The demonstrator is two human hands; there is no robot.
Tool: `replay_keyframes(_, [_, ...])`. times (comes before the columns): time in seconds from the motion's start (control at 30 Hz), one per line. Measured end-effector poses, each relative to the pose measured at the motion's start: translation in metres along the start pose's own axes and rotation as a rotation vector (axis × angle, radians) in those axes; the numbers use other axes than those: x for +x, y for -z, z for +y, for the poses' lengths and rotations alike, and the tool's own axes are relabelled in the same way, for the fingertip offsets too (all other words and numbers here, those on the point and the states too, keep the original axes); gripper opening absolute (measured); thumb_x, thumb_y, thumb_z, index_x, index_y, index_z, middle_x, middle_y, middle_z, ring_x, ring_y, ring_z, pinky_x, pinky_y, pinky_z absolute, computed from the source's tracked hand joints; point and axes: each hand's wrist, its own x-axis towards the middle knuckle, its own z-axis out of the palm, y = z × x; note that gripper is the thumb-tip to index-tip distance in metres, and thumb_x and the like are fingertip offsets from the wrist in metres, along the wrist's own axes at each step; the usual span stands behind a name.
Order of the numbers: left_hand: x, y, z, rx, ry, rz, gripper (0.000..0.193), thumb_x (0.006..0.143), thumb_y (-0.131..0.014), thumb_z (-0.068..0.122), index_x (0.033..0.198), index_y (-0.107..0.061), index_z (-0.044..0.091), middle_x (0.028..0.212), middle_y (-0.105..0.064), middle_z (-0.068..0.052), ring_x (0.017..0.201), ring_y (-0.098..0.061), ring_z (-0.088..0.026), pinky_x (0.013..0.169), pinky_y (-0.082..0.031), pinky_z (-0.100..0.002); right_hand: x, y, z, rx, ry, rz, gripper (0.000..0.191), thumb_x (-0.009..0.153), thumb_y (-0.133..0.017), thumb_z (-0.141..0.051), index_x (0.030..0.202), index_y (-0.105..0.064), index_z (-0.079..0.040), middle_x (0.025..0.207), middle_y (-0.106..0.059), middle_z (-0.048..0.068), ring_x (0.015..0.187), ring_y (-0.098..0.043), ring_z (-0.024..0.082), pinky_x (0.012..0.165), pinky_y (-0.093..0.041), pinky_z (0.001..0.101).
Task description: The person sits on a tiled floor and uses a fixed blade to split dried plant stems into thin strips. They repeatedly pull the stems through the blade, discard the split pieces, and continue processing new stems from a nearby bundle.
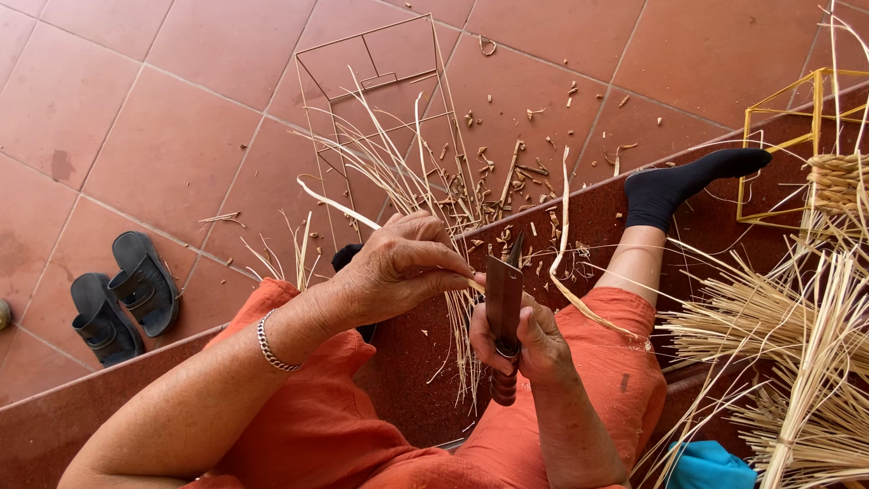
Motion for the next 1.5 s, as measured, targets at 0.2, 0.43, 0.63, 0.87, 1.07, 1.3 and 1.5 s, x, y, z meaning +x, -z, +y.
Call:
replay_keyframes(0.2, [-0.002, -0.001, 0.000, -0.055, 0.006, -0.030, 0.013, 0.088, -0.081, 0.028, 0.098, -0.079, 0.019, 0.080, -0.057, 0.005, 0.081, -0.055, -0.012, 0.081, -0.048, -0.032, -0.006, 0.003, 0.000, 0.002, -0.007, -0.007, 0.067, 0.113, -0.041, -0.049, 0.160, -0.038, -0.002, 0.080, -0.066, 0.016, 0.047, -0.042, 0.007, 0.041, -0.036, 0.0233])
replay_keyframes(0.43, [-0.002, 0.000, 0.001, -0.096, -0.017, -0.031, 0.014, 0.088, -0.081, 0.028, 0.098, -0.080, 0.019, 0.079, -0.059, 0.005, 0.081, -0.058, -0.011, 0.084, -0.049, -0.033, -0.008, 0.003, -0.001, 0.007, -0.011, -0.025, 0.066, 0.113, -0.042, -0.048, 0.159, -0.038, -0.002, 0.081, -0.066, 0.017, 0.049, -0.043, 0.008, 0.043, -0.038, 0.0244])
replay_keyframes(0.63, [-0.002, 0.000, 0.004, -0.132, -0.026, -0.031, 0.014, 0.088, -0.082, 0.028, 0.097, -0.079, 0.017, 0.081, -0.062, 0.005, 0.082, -0.059, -0.011, 0.080, -0.049, -0.031, -0.010, 0.002, -0.003, -0.012, -0.008, -0.045, 0.064, 0.114, -0.041, -0.046, 0.160, -0.038, -0.001, 0.083, -0.066, 0.017, 0.050, -0.043, 0.008, 0.045, -0.039, 0.0248])
replay_keyframes(0.87, [-0.003, 0.001, 0.006, -0.142, -0.043, -0.041, 0.012, 0.089, -0.082, 0.025, 0.098, -0.080, 0.017, 0.080, -0.062, 0.005, 0.082, -0.059, -0.011, 0.082, -0.049, -0.032, -0.009, 0.001, -0.002, 0.006, 0.018, -0.099, 0.063, 0.115, -0.040, -0.045, 0.160, -0.036, -0.001, 0.081, -0.066, 0.016, 0.047, -0.042, 0.006, 0.044, -0.040, 0.0231])
replay_keyframes(1.07, [-0.006, -0.002, 0.010, -0.204, -0.022, -0.046, 0.015, 0.089, -0.082, 0.025, 0.098, -0.079, 0.014, 0.082, -0.064, 0.005, 0.082, -0.060, -0.010, 0.081, -0.051, -0.031, -0.014, 0.000, -0.001, 0.002, 0.022, -0.109, 0.062, 0.115, -0.040, -0.044, 0.159, -0.037, 0.000, 0.081, -0.066, 0.017, 0.047, -0.042, 0.007, 0.043, -0.039, 0.0241])
replay_keyframes(1.3, [-0.009, -0.005, 0.013, -0.192, -0.052, -0.048, 0.015, 0.088, -0.082, 0.025, 0.095, -0.079, 0.012, 0.082, -0.065, 0.004, 0.082, -0.061, -0.011, 0.081, -0.051, -0.032, -0.018, -0.006, 0.002, -0.005, 0.057, -0.108, 0.057, 0.117, -0.040, -0.043, 0.158, -0.041, -0.003, 0.080, -0.065, 0.016, 0.048, -0.041, 0.007, 0.044, -0.039, 0.0246])
replay_keyframes(1.5, [-0.010, -0.008, 0.014, -0.219, -0.046, -0.057, 0.015, 0.089, -0.082, 0.024, 0.096, -0.079, 0.012, 0.084, -0.067, 0.003, 0.084, -0.063, -0.011, 0.082, -0.053, -0.032, -0.020, -0.009, 0.000, -0.036, 0.074, -0.099, 0.054, 0.117, -0.039, -0.042, 0.156, -0.045, -0.005, 0.081, -0.065, 0.016, 0.048, -0.040, 0.006, 0.045, -0.039, 0.0235])
